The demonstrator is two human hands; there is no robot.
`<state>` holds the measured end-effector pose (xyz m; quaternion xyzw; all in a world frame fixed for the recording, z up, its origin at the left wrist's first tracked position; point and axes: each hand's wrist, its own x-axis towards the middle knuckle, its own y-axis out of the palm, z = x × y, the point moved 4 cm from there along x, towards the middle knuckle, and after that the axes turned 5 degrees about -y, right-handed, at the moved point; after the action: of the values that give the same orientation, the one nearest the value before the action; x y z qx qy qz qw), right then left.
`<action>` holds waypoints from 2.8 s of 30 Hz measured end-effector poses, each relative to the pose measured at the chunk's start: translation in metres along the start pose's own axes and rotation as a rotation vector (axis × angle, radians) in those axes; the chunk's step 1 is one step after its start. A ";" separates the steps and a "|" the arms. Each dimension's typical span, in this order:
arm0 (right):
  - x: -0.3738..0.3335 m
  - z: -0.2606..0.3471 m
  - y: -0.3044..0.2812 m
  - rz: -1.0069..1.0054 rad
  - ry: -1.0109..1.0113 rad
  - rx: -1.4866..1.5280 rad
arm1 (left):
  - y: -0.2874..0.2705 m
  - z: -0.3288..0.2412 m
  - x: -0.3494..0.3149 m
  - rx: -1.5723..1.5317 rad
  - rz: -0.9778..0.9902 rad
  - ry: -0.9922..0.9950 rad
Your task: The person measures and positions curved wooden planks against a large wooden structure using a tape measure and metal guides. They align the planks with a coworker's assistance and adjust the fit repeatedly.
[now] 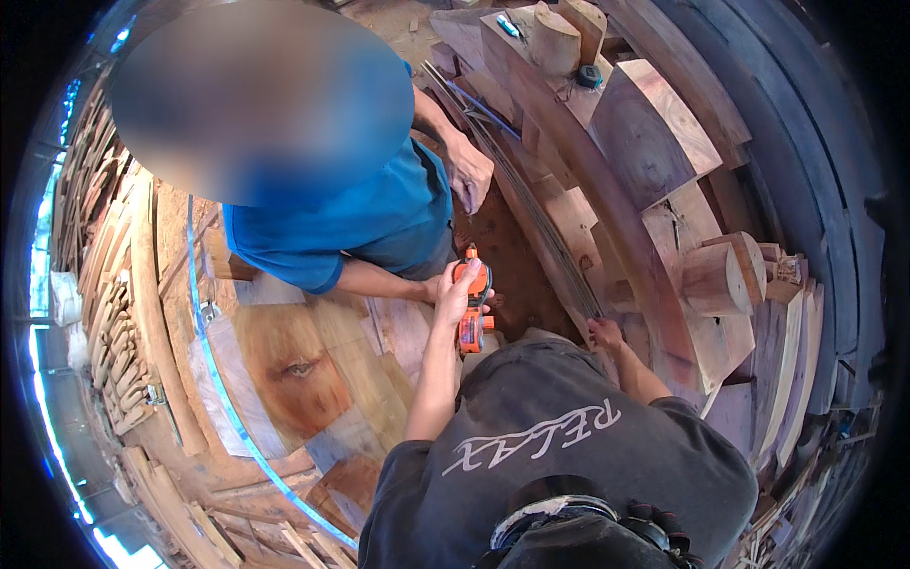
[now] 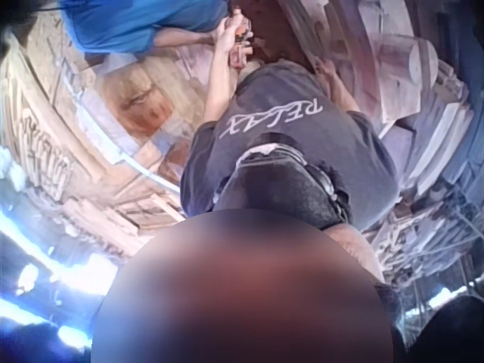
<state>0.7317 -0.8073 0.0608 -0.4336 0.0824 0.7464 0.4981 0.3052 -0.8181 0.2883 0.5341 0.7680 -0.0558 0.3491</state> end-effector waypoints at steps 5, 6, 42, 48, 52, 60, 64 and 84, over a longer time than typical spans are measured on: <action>-0.007 -0.012 -0.008 -0.024 -0.001 0.116 | -0.002 0.006 -0.023 0.031 -0.079 0.018; -0.006 -0.017 -0.009 -0.037 0.005 0.122 | -0.001 0.008 -0.028 0.029 -0.085 0.016; -0.134 -0.241 -0.044 0.000 -0.130 -0.032 | 0.000 0.344 -0.327 -0.052 -0.405 -0.088; -0.239 -0.333 -0.033 -0.036 -0.146 -0.226 | 0.008 0.430 -0.419 0.045 -0.401 -0.067; -0.308 -0.312 -0.015 -0.001 -0.300 -0.325 | 0.021 0.464 -0.475 0.216 -0.310 -0.079; -0.427 -0.263 0.065 0.339 -0.551 -0.021 | 0.087 0.511 -0.513 0.453 -0.084 -0.213; -0.463 -0.272 0.062 0.335 -0.463 0.145 | 0.114 0.537 -0.520 0.393 -0.043 -0.271; -0.499 -0.443 0.018 0.140 -0.554 -0.083 | 0.236 0.713 -0.632 0.138 -0.213 -0.284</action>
<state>1.0316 -1.3972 0.1485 -0.2266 -0.0575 0.8716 0.4308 0.9652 -1.5395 0.1976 0.4590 0.7575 -0.2200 0.4087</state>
